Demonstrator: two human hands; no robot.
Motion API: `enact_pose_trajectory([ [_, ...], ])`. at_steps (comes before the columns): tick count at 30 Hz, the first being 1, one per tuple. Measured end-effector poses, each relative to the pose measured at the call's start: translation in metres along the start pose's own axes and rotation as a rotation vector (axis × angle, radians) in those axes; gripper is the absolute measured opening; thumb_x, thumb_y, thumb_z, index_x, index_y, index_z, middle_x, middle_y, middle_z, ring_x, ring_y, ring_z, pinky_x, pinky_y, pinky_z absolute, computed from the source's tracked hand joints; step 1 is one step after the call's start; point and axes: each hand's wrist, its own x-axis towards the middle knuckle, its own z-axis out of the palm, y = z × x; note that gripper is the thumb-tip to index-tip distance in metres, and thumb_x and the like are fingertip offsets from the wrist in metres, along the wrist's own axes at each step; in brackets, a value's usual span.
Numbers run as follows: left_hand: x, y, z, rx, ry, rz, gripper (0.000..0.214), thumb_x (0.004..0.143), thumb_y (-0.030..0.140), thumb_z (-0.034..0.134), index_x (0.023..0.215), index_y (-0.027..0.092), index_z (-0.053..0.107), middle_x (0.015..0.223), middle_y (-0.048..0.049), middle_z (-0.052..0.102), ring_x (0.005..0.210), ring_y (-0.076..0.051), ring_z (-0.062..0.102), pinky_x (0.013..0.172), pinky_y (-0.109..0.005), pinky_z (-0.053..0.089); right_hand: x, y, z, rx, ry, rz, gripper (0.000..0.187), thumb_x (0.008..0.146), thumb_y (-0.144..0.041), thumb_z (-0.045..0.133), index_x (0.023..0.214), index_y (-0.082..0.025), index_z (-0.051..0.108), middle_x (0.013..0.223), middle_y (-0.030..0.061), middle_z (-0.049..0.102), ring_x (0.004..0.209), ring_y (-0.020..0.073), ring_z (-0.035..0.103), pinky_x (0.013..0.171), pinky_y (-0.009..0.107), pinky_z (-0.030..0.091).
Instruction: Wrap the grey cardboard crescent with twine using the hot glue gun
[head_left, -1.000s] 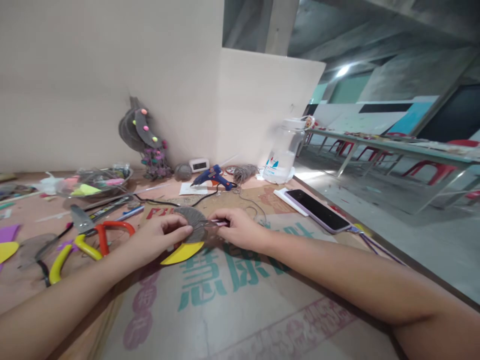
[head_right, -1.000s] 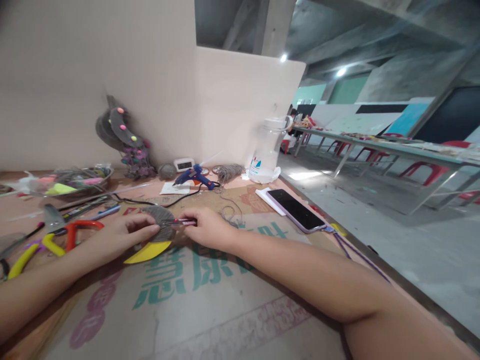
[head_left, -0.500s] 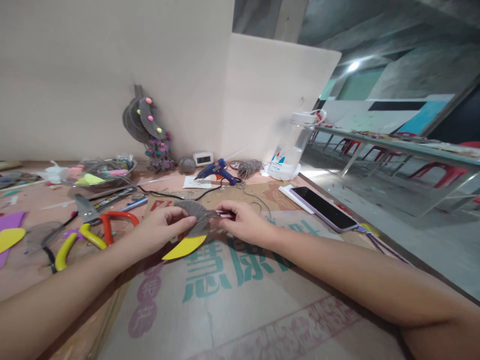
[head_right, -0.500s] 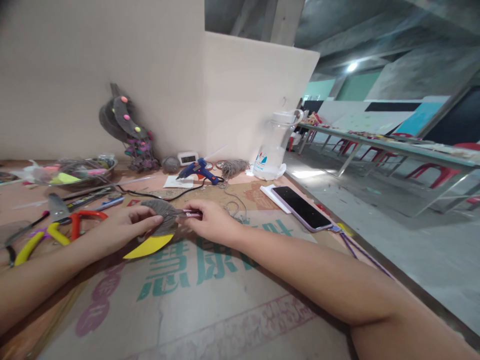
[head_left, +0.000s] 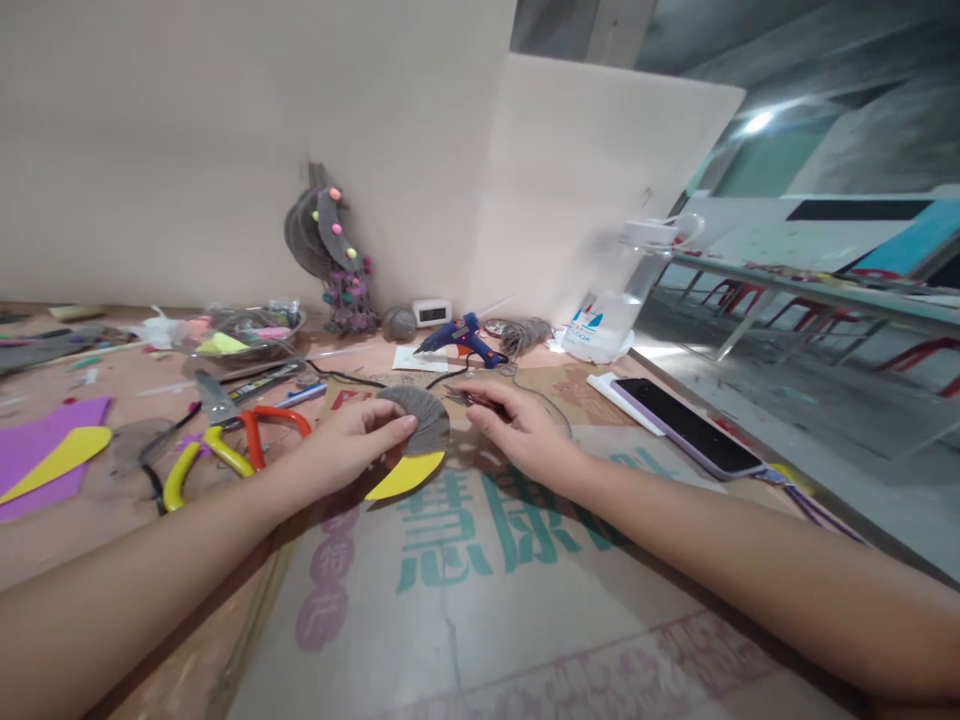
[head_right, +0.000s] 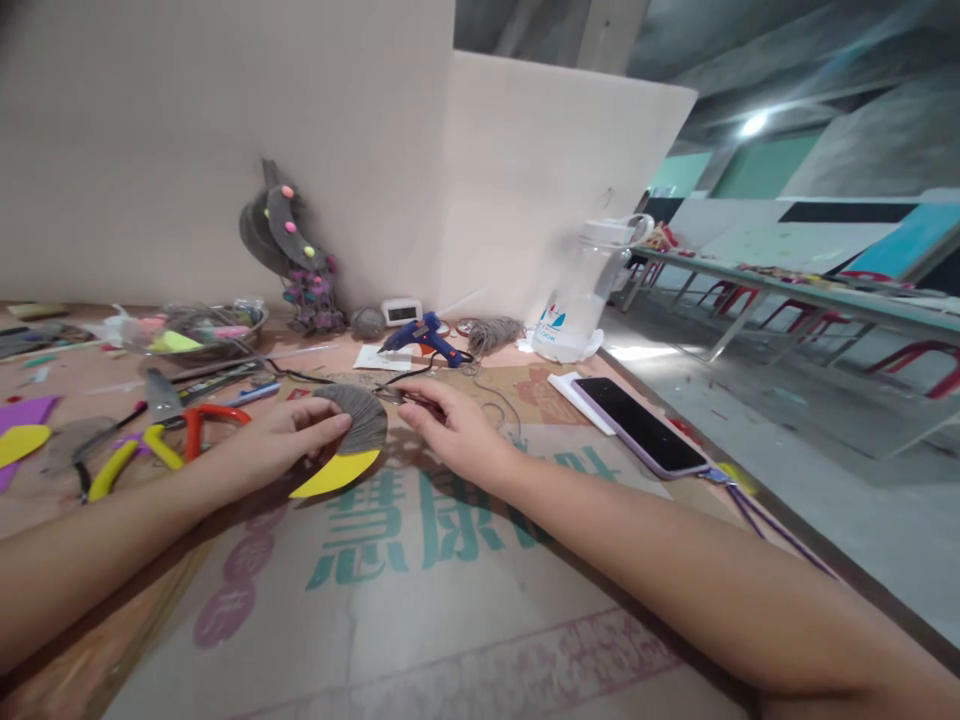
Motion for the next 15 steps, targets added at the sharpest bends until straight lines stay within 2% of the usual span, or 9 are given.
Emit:
enact_pose_trajectory([
  [5, -0.001, 0.001, 0.000, -0.043, 0.023, -0.035, 0.032, 0.079, 0.044, 0.047, 0.061, 0.017, 0.046, 0.047, 0.0062, 0.041, 0.039, -0.006, 0.037, 0.037, -0.017, 0.027, 0.000, 0.000, -0.001, -0.133, -0.013, -0.117, 0.025, 0.083, -0.024, 0.051, 0.105, -0.019, 0.061, 0.093, 0.0052, 0.065, 0.083, 0.0151, 0.058, 0.073, 0.028, 0.046],
  [10, -0.002, 0.002, 0.000, -0.092, 0.026, -0.076, 0.032, 0.079, 0.043, 0.047, 0.061, 0.018, 0.044, 0.045, 0.0070, 0.040, 0.036, -0.005, 0.035, 0.035, -0.016, 0.025, 0.000, 0.008, -0.002, -0.186, 0.018, -0.118, 0.022, 0.084, -0.027, 0.051, 0.099, -0.018, 0.064, 0.085, 0.0051, 0.065, 0.080, 0.0154, 0.058, 0.071, 0.028, 0.045],
  [15, -0.001, 0.001, 0.000, -0.068, 0.026, -0.053, 0.032, 0.079, 0.045, 0.046, 0.063, 0.018, 0.044, 0.047, 0.0064, 0.040, 0.037, -0.005, 0.035, 0.035, -0.017, 0.023, 0.000, 0.014, -0.003, -0.240, 0.015, -0.169, 0.025, 0.085, -0.028, 0.050, 0.104, -0.018, 0.061, 0.085, 0.0055, 0.063, 0.079, 0.0155, 0.056, 0.070, 0.028, 0.044],
])
